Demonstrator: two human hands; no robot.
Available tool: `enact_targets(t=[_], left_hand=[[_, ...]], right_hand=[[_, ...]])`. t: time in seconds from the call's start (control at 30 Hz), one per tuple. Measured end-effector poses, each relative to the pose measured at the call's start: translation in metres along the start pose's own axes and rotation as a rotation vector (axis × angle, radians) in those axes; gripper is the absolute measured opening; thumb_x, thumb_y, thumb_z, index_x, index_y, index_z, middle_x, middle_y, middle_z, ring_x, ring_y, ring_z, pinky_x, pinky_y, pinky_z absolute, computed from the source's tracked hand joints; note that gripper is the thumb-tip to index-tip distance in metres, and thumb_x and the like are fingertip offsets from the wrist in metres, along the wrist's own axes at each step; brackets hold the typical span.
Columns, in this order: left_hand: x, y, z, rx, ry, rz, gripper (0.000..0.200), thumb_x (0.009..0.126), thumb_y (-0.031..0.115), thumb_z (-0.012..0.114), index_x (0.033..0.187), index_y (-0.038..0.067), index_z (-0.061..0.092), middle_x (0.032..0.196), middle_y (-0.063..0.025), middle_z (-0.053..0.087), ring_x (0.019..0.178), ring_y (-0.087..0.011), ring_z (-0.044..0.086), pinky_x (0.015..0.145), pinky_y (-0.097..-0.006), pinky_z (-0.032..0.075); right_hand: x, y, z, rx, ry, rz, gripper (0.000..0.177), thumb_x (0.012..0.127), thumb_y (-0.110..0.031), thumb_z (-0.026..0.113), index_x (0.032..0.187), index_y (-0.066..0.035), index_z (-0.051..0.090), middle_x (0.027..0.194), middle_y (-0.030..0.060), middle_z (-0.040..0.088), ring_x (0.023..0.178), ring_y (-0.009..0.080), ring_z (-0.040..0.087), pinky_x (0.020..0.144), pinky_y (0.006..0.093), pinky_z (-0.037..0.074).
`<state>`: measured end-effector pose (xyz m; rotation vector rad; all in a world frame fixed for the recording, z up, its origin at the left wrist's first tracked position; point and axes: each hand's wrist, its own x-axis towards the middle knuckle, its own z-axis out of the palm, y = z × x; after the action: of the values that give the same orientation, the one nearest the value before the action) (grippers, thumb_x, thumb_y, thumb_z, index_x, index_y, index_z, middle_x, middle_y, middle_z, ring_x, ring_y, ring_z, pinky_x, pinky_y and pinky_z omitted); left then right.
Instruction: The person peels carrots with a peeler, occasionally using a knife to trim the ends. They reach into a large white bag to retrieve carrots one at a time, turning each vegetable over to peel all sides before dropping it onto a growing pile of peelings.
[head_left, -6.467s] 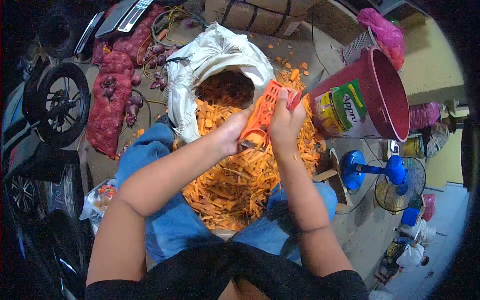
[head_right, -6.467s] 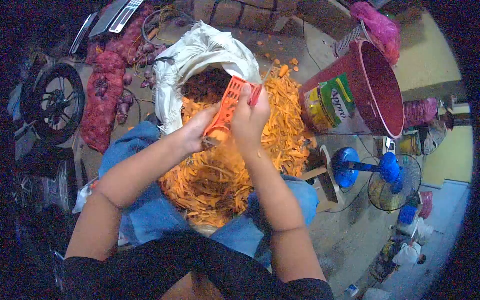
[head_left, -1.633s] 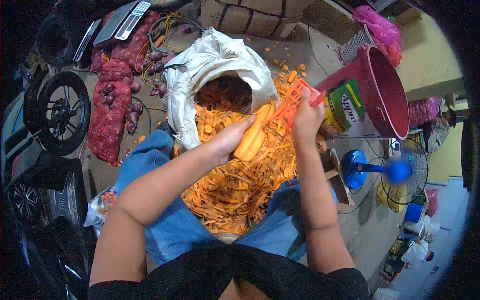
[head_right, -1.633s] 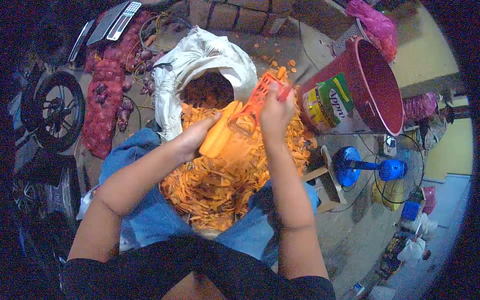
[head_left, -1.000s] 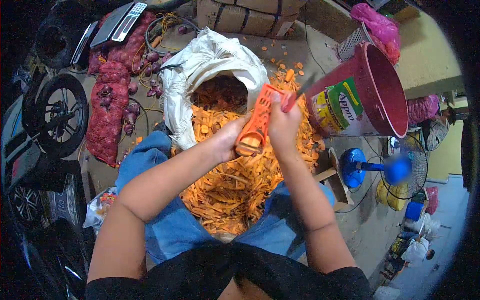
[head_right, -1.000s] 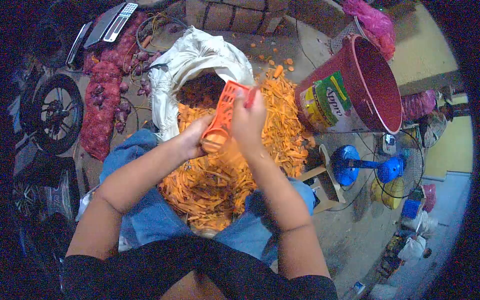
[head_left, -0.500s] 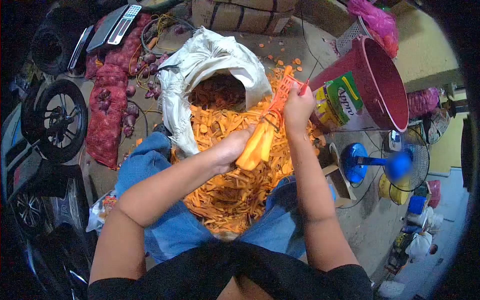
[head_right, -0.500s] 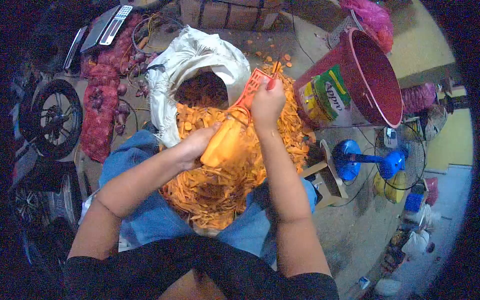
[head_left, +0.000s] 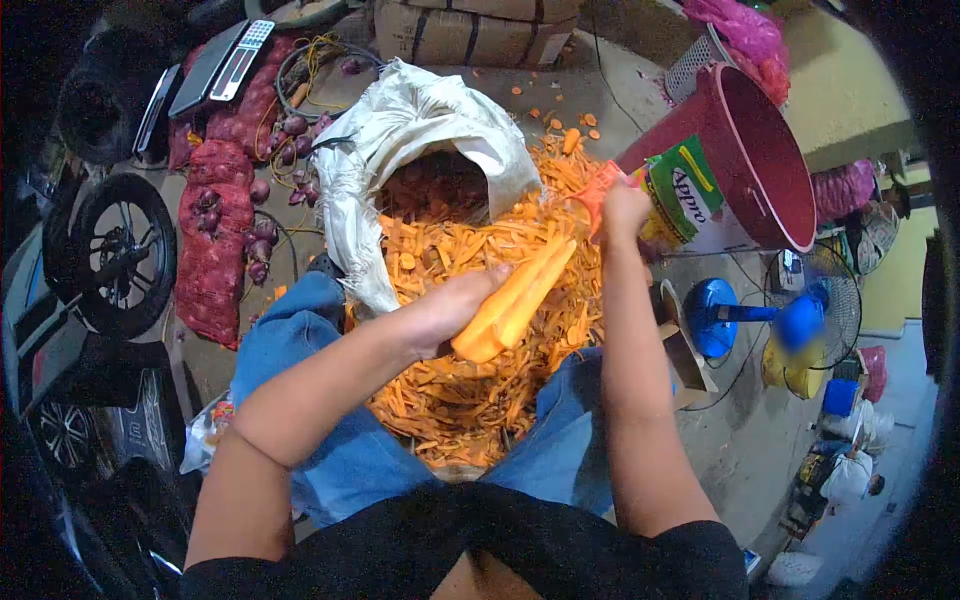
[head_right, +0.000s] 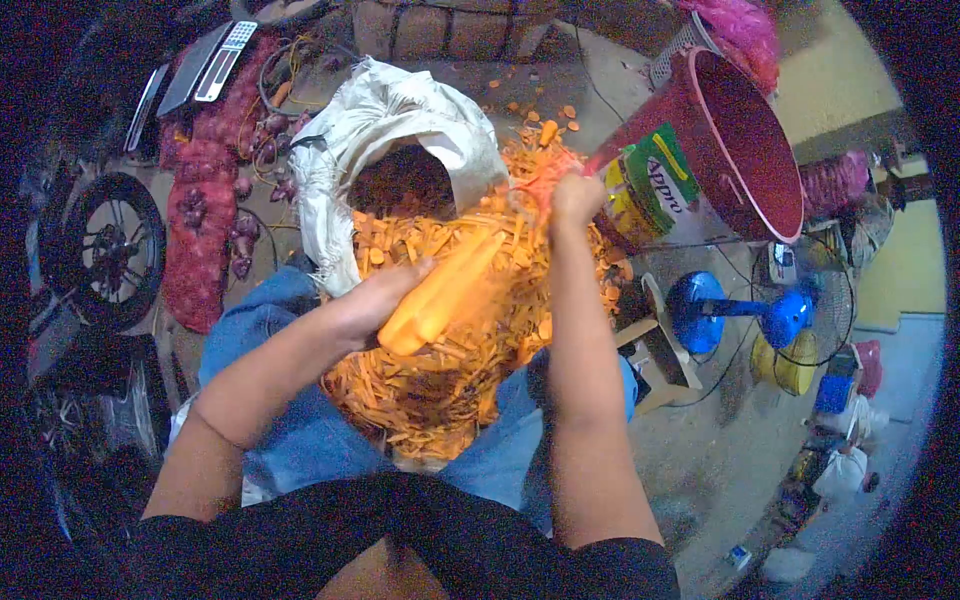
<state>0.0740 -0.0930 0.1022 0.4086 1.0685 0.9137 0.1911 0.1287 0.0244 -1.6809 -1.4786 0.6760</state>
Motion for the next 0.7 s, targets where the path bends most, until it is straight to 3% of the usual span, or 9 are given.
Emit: enact_targets(t=[0.13,0.2,0.3,0.37,0.53,0.57,0.6,0.67,0.7], left_hand=[[0.011,-0.005,-0.014,-0.114,0.036,0.057,0.038,0.085,0.031,0.030,0.102,0.000,0.045,0.091,-0.0082,0.054,0.077,-0.0127,0.053,0.070,-0.0236,0.042],[0.015,-0.004,-0.021,-0.096,0.003,0.094,0.037,0.084,0.029,0.032,0.103,0.000,0.044,0.092,-0.0082,0.053,0.078,-0.0129,0.053,0.072,-0.0236,0.041],[0.018,-0.001,-0.026,0.071,-0.001,0.178,0.034,0.080,0.025,0.041,0.103,0.000,0.043,0.091,-0.0074,0.053,0.078,-0.0119,0.052,0.070,-0.0235,0.041],[0.012,0.007,-0.022,0.245,0.123,0.273,0.040,0.068,0.022,0.057,0.099,0.000,0.045,0.081,-0.0064,0.054,0.068,-0.0107,0.051,0.062,-0.0232,0.041],[0.026,0.003,-0.031,0.542,0.204,0.327,0.052,0.056,0.019,0.066,0.099,0.000,0.044,0.080,-0.0065,0.053,0.069,-0.0129,0.050,0.063,-0.0236,0.041],[0.026,0.003,-0.030,0.632,0.238,0.326,0.056,0.053,0.018,0.068,0.100,0.000,0.043,0.081,-0.0065,0.052,0.070,-0.0136,0.050,0.064,-0.0240,0.041],[0.027,0.002,-0.030,0.632,0.237,0.326,0.056,0.053,0.018,0.068,0.100,0.000,0.043,0.081,-0.0065,0.052,0.070,-0.0136,0.050,0.064,-0.0240,0.041],[0.028,0.000,-0.030,0.375,0.193,0.316,0.057,0.054,0.012,0.068,0.102,0.001,0.039,0.083,-0.0061,0.051,0.072,-0.0133,0.050,0.065,-0.0243,0.041],[0.027,0.001,-0.031,0.374,0.193,0.318,0.057,0.054,0.012,0.068,0.102,0.001,0.039,0.083,-0.0061,0.051,0.072,-0.0133,0.050,0.065,-0.0243,0.041]], right_hand=[[0.005,-0.002,-0.002,-0.014,-0.034,0.047,0.029,0.074,-0.020,0.049,0.071,0.008,0.051,0.059,0.0161,0.053,0.055,0.0264,0.050,0.055,0.0368,0.037],[-0.003,-0.004,0.000,0.181,-0.030,-0.077,0.029,0.075,-0.021,0.049,0.069,0.008,0.050,0.058,0.0132,0.052,0.055,0.0219,0.049,0.055,0.0344,0.037],[-0.033,-0.042,-0.027,0.310,-0.176,-0.088,0.028,0.075,-0.022,0.049,0.068,0.005,0.048,0.056,0.0089,0.049,0.054,0.0171,0.045,0.054,0.0316,0.036],[-0.040,-0.045,-0.037,0.346,-0.184,-0.168,0.026,0.076,-0.021,0.049,0.068,0.004,0.048,0.057,0.0070,0.048,0.053,0.0150,0.042,0.053,0.0302,0.036],[-0.059,-0.065,-0.068,0.223,-0.381,-0.269,0.024,0.077,-0.022,0.048,0.071,0.001,0.048,0.061,0.0038,0.049,0.056,0.0116,0.042,0.051,0.0282,0.036],[-0.071,-0.075,-0.076,0.204,-0.408,-0.404,0.024,0.076,-0.023,0.048,0.070,0.000,0.047,0.059,0.0084,0.052,0.055,0.0177,0.049,0.050,0.0322,0.038],[-0.078,-0.073,-0.077,0.204,-0.407,-0.404,0.024,0.076,-0.023,0.048,0.070,0.000,0.047,0.059,0.0084,0.051,0.055,0.0177,0.049,0.050,0.0322,0.038],[-0.087,-0.063,-0.077,-0.280,-0.435,-0.575,0.020,0.073,-0.021,0.050,0.069,-0.002,0.046,0.058,0.0148,0.053,0.055,0.0282,0.053,0.049,0.0375,0.039],[-0.092,-0.052,-0.073,-0.306,-0.463,-0.599,0.019,0.071,-0.021,0.051,0.070,-0.002,0.046,0.058,0.0169,0.052,0.055,0.0312,0.052,0.049,0.0399,0.039]])
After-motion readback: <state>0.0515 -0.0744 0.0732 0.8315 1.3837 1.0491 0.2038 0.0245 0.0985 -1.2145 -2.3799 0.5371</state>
